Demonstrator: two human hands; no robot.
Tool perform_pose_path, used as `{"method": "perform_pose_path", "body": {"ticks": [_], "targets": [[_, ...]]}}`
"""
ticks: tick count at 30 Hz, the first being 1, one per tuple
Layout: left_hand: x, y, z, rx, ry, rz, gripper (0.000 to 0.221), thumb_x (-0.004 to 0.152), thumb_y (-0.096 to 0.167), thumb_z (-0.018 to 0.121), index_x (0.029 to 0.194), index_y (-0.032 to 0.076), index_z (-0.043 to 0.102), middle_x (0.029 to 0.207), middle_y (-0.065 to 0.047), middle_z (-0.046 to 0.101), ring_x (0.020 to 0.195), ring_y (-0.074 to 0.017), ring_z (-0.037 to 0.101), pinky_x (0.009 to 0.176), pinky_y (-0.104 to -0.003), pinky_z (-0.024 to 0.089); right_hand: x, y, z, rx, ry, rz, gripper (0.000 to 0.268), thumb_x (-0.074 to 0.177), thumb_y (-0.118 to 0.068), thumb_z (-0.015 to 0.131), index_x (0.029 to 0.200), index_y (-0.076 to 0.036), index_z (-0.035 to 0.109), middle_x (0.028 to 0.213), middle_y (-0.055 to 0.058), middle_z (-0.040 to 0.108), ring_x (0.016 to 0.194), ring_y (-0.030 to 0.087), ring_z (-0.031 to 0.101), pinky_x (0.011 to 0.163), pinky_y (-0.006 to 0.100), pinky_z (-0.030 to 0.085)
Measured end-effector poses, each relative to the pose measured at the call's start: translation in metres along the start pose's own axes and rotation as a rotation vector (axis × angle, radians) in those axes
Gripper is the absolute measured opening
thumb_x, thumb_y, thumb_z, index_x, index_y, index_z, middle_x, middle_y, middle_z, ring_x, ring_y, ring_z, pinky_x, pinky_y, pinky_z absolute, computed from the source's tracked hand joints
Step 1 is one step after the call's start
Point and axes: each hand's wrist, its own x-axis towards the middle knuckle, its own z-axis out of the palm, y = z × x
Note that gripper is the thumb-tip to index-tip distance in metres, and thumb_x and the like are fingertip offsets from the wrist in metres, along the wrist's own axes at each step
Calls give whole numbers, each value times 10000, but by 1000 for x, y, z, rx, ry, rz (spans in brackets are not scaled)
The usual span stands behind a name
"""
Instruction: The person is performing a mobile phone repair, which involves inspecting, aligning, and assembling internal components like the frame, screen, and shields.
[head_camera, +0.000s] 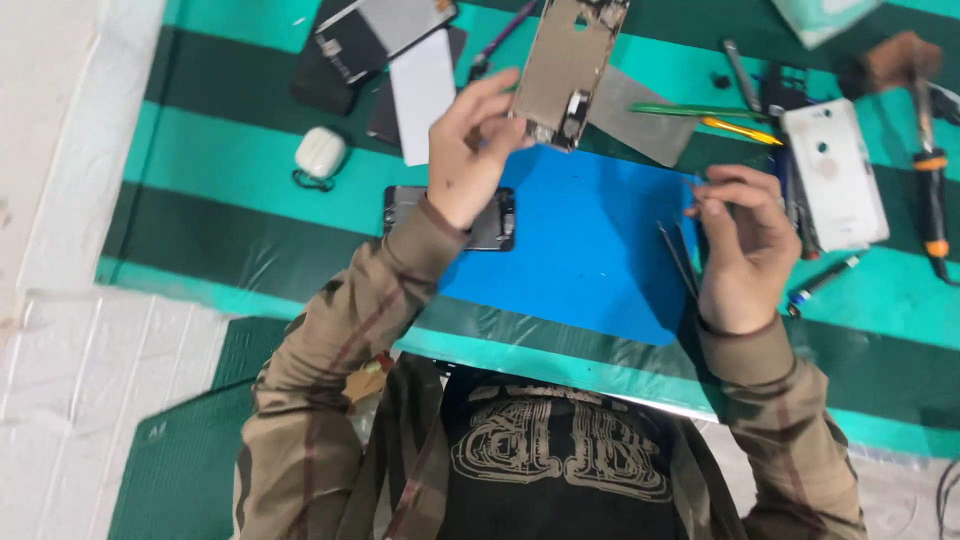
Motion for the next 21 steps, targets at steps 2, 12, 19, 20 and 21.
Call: {"method": "perform_pose_path", "body": {"ticks": [2,12,19,20,21], "targets": [[12,-5,-17,-17,9,49,372,1054,155,679,1411,117,579,1260,-231,707,993,-283,769,884,-425,761,-2,7,0,35,-21,16,76,1138,-101,637,1136,-27,653,1242,196,557,1042,251,613,884,335,611],[38,3,-67,-367,-142,108,440,1084,-13,699,1457,183,571,1307,-139,672,1195,-407,718,1015,-565,690,-12,10,-3,128,1,74,91,1135,-136,680,1139,-47,659,1041,133,651,965,237,648,925,366,577],[54,14,-118,-65,-95,157,296,1011,-5,728,1289,43,637,1283,-103,654,1093,-307,721,881,-418,746,-15,17,-7,82,11,92,39,1158,-53,669,1184,-47,641,1022,134,651,894,216,648,897,351,585],[56,10,-124,-18,-191,150,332,1042,5,719,1350,66,613,1326,-143,667,1145,-336,735,880,-408,739,-14,17,-7,77,15,97,41,1157,-66,671,1176,-51,639,1026,130,659,872,205,649,878,336,576],[58,5,-130,28,-287,142,368,1072,15,710,1411,89,589,1369,-184,681,1197,-364,748,878,-399,732,-15,18,-8,70,20,104,45,1155,-79,674,1169,-56,637,1029,127,667,850,194,649,859,320,567]]}}
